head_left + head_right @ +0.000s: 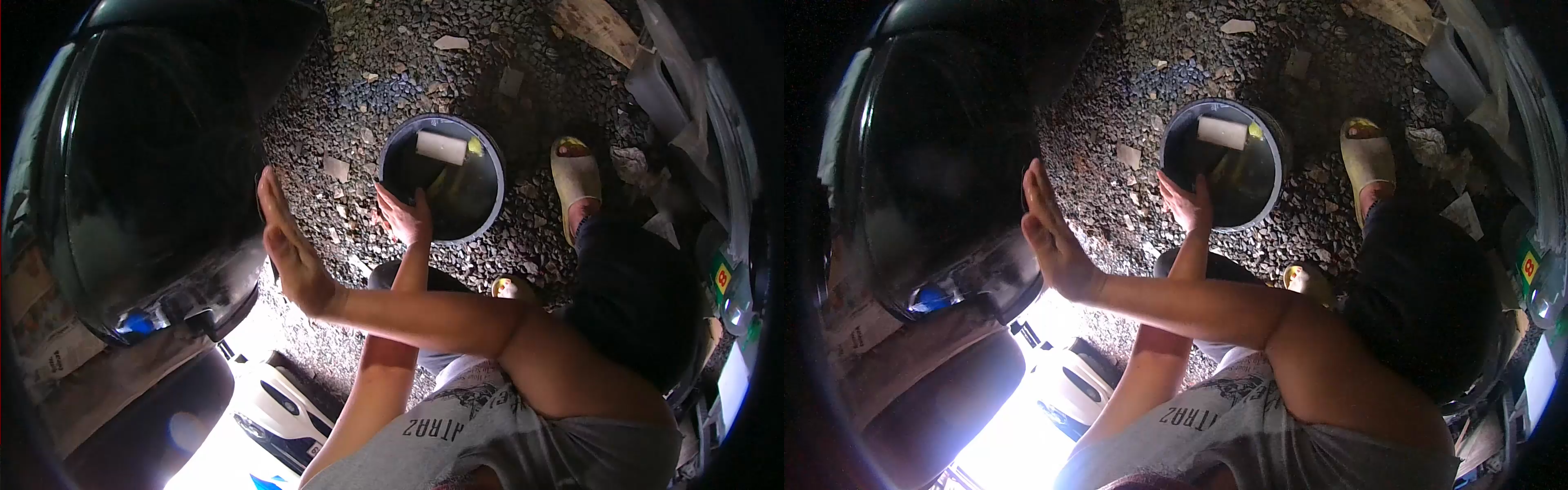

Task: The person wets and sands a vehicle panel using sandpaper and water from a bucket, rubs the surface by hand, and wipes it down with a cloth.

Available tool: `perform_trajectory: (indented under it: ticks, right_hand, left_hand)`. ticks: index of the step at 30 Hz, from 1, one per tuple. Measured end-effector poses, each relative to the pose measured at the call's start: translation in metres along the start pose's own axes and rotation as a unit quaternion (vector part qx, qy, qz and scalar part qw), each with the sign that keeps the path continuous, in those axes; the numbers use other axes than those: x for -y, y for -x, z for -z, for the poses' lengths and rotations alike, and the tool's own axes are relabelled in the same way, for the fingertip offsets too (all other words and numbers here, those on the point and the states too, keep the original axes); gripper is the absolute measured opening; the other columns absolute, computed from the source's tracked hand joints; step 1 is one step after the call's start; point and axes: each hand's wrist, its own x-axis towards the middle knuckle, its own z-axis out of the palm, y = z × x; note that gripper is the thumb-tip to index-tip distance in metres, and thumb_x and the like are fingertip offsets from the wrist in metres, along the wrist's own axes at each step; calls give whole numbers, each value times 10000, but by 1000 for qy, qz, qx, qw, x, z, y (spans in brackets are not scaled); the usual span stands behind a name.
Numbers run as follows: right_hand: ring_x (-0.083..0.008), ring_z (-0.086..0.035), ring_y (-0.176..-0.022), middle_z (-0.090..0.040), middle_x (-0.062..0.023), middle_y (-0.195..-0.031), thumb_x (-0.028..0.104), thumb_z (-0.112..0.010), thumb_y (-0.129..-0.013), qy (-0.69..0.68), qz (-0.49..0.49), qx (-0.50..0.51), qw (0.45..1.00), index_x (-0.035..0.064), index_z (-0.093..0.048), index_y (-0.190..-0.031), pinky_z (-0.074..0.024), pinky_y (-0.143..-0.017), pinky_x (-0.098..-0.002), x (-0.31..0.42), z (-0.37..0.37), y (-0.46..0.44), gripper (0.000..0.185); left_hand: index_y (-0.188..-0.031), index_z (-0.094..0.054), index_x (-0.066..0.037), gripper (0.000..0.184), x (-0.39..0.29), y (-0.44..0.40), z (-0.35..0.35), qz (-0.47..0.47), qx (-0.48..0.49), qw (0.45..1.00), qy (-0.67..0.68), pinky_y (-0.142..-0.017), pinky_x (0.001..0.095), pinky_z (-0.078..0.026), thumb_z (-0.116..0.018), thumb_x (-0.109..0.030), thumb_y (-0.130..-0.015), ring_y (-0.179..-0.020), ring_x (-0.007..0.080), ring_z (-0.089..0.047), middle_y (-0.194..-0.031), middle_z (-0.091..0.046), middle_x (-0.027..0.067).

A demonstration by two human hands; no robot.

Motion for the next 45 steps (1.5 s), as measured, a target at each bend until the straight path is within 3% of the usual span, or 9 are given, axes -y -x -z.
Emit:
perform_trajectory:
  ticks: [4,7,13,19,29,32,35,43,45]
  right_hand:
    - [-302,-76,-1546,-103,-219,-1656,546,-191,-1075,-175,-246,-31,953,-56,-124,-1566,-83,-1256,-371,-17,17,-70,779]
    - [-298,-75,-1546,-109,-226,-1653,504,-199,-1086,-103,-130,-32,986,-76,-159,-1554,-88,-1258,-382,-2,11,-47,746]
    - [-322,-73,-1545,-110,-247,-1646,431,-199,-1101,-143,-195,-44,969,-78,-201,-1547,-94,-1254,-406,-20,7,-54,677]
    - [-351,34,-1548,69,-218,-1662,475,-294,-1073,144,144,32,978,66,24,-1605,-27,-1252,-456,-3,-3,-9,743]
    - [-347,37,-1549,40,-245,-1656,589,-164,-1041,289,240,142,916,-4,-53,-1587,1,-1252,-472,48,-21,-29,814]
    - [-351,34,-1548,49,-238,-1657,603,-190,-1034,242,266,17,933,0,-16,-1589,-15,-1256,-471,-27,-7,-19,838]
    - [-354,50,-1546,66,-225,-1660,568,-242,-1046,177,132,42,974,18,66,-1588,-13,-1256,-460,-60,14,7,831]
    - [-327,-33,-1551,-12,-224,-1664,565,-215,-1052,197,235,63,950,13,-53,-1595,-31,-1258,-418,-33,11,-17,791]
    - [-327,-25,-1548,-3,-203,-1668,397,-290,-1089,27,13,59,998,22,-34,-1596,-85,-1260,-418,-46,23,-15,680]
  left_hand:
    - [-1574,-169,-19,967,-4,2,5,-8,0,1000,0,-1132,508,-342,-671,-461,-876,-1403,423,-365,-1513,-346,288]
    - [-1571,-178,-14,960,0,1,3,-6,-9,1000,8,-1126,498,-354,-677,-439,-870,-1386,434,-383,-1511,-346,290]
    - [-1573,-173,-16,967,5,-1,-3,-14,-23,1000,0,-1129,494,-351,-691,-415,-861,-1376,435,-393,-1503,-360,287]
    - [-1573,-171,-14,992,2,1,-1,-10,-20,1000,-4,-1147,486,-334,-716,-413,-846,-1390,424,-380,-1507,-352,294]
    - [-1570,-155,-4,1000,1,3,2,-9,-5,1000,-10,-1131,498,-363,-704,-434,-854,-1391,433,-372,-1510,-331,299]
    - [-1568,-156,-1,1003,-4,-1,4,3,1,1000,-6,-1127,498,-370,-710,-425,-849,-1388,438,-374,-1504,-336,303]
    - [-1568,-158,-1,999,3,-1,-1,-10,-13,1000,0,-1127,497,-370,-707,-429,-850,-1388,436,-375,-1504,-340,299]
    - [-1576,-157,-24,989,-1,-1,2,9,3,1000,-4,-1140,495,-352,-691,-453,-863,-1402,424,-365,-1527,-322,293]
    - [-1573,-162,-15,990,-7,0,9,15,11,1000,3,-1144,492,-347,-689,-456,-860,-1400,432,-364,-1523,-327,299]
